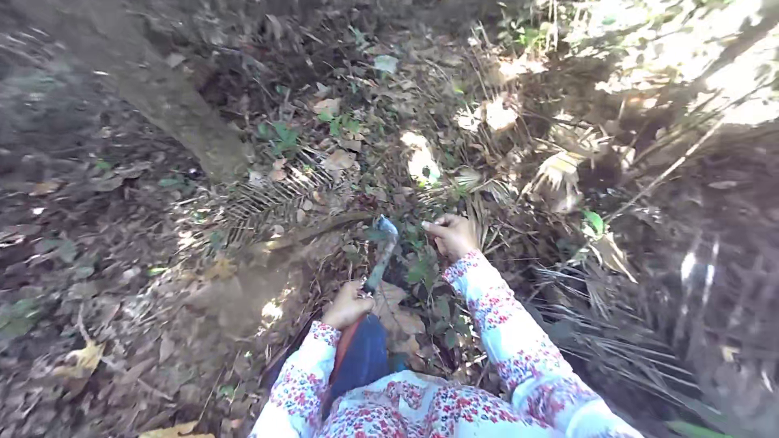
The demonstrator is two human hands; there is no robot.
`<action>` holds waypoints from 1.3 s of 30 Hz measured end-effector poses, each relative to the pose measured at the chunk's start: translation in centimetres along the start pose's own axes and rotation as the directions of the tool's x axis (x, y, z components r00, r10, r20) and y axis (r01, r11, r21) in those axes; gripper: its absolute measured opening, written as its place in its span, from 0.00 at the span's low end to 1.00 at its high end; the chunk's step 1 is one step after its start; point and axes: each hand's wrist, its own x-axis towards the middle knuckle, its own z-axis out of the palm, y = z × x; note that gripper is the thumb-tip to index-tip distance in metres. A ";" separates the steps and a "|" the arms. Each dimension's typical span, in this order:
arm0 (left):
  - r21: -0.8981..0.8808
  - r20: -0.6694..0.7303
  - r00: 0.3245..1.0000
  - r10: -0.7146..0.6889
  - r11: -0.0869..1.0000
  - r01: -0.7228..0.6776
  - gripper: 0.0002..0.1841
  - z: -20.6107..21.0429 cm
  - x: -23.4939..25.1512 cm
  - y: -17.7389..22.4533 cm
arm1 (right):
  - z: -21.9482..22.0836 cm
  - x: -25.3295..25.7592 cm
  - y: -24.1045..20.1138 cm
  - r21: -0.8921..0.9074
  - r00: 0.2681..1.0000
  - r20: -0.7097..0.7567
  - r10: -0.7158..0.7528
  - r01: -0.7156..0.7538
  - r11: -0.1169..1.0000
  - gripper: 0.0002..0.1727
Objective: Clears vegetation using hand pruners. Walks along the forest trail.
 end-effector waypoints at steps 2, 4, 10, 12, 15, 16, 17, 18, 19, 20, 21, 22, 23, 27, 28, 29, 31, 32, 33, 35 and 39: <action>-0.079 -0.011 1.000 0.009 0.997 -0.009 0.15 -1.9 4.2 1.6 | 1.9 5.0 -1.1 0.094 1.000 0.014 -0.022 0.021 0.995 0.16; -0.122 -0.013 1.000 0.005 0.993 -0.006 0.14 -4.1 8.9 3.1 | 3.6 9.9 -2.6 0.128 0.990 0.136 -0.038 0.020 0.992 0.20; -0.022 0.049 0.998 0.044 0.999 -0.043 0.16 -12.7 26.7 6.6 | 10.1 27.6 -6.9 0.034 0.929 0.369 -0.021 0.009 0.999 0.12; 0.059 0.105 0.993 0.061 0.996 -0.067 0.18 -16.6 33.0 8.2 | 12.2 34.4 -7.5 0.021 0.949 0.314 -0.026 0.020 1.000 0.10; 0.212 0.157 0.985 0.071 0.972 -0.104 0.20 -22.2 41.2 11.8 | 15.2 43.4 -10.5 0.027 0.981 0.192 0.009 -0.015 1.000 0.07; 0.269 0.181 0.982 0.058 0.957 -0.106 0.21 -23.9 43.4 13.4 | 16.1 45.9 -11.4 0.033 0.989 0.148 0.029 -0.034 0.999 0.07; 0.322 0.204 0.978 0.048 0.940 -0.113 0.21 -25.5 45.5 15.0 | 16.8 48.3 -12.1 0.048 0.994 0.109 0.030 -0.036 0.998 0.06; 0.366 0.221 0.974 0.041 0.923 -0.122 0.21 -26.8 47.5 16.4 | 17.4 50.6 -12.8 0.066 0.997 0.080 0.025 -0.030 0.997 0.05; 0.394 0.235 0.971 0.038 0.910 -0.131 0.21 -28.0 49.3 17.7 | 17.7 52.7 -13.5 0.083 0.998 0.063 0.026 -0.031 0.996 0.05; 0.411 0.244 0.969 0.041 0.900 -0.142 0.21 -28.9 51.1 18.9 | 18.0 54.8 -14.3 0.097 0.998 0.047 0.029 -0.034 0.995 0.04; 0.427 0.250 0.967 0.037 0.893 -0.145 0.22 -29.8 52.9 20.1 | 18.3 56.8 -15.1 0.103 0.999 0.034 0.030 -0.033 0.994 0.05; 0.438 0.255 0.967 0.024 0.888 -0.138 0.22 -30.5 54.6 21.1 | 18.6 58.9 -15.7 0.112 0.999 0.025 0.024 -0.027 0.993 0.06; 0.440 0.255 0.967 0.016 0.888 -0.131 0.23 -31.1 56.5 21.9 | 19.0 61.0 -16.1 0.122 1.000 0.017 0.017 -0.019 0.992 0.07; 0.442 0.213 0.977 -0.021 0.894 -0.077 0.23 -33.5 63.5 24.6 | 20.9 69.4 -17.5 0.111 1.000 0.019 0.009 -0.011 0.994 0.09; 0.440 0.194 0.980 -0.031 0.896 -0.059 0.23 -34.2 65.2 25.2 | 21.4 71.5 -18.0 0.103 0.999 0.040 0.003 -0.007 0.995 0.10; 0.436 0.170 0.985 -0.034 0.899 -0.044 0.23 -34.9 66.8 25.6 | 22.0 73.7 -18.4 0.103 0.998 0.060 -0.015 0.008 0.995 0.10; 0.425 0.113 0.993 -0.041 0.905 -0.011 0.23 -36.4 70.4 26.5 | 23.5 78.5 -18.9 0.118 0.991 0.114 -0.065 0.052 0.992 0.11; 0.419 0.080 0.996 -0.043 0.908 0.006 0.23 -37.1 72.2 26.9 | 24.1 81.1 -19.2 0.124 0.985 0.151 -0.082 0.063 0.990 0.11; 0.406 0.048 0.997 -0.052 0.913 0.028 0.23 -37.6 74.0 27.4 | 24.7 83.6 -19.4 0.128 0.978 0.184 -0.095 0.072 0.989 0.11; 0.381 -0.012 0.997 -0.079 0.921 0.077 0.22 -39.0 78.1 29.2 | 25.6 89.3 -20.5 0.126 0.963 0.240 -0.122 0.094 0.988 0.12; 0.367 -0.044 0.991 -0.129 0.920 0.136 0.23 -39.9 87.0 34.7 | 23.9 99.8 -23.6 0.045 0.946 0.314 -0.085 0.074 0.996 0.13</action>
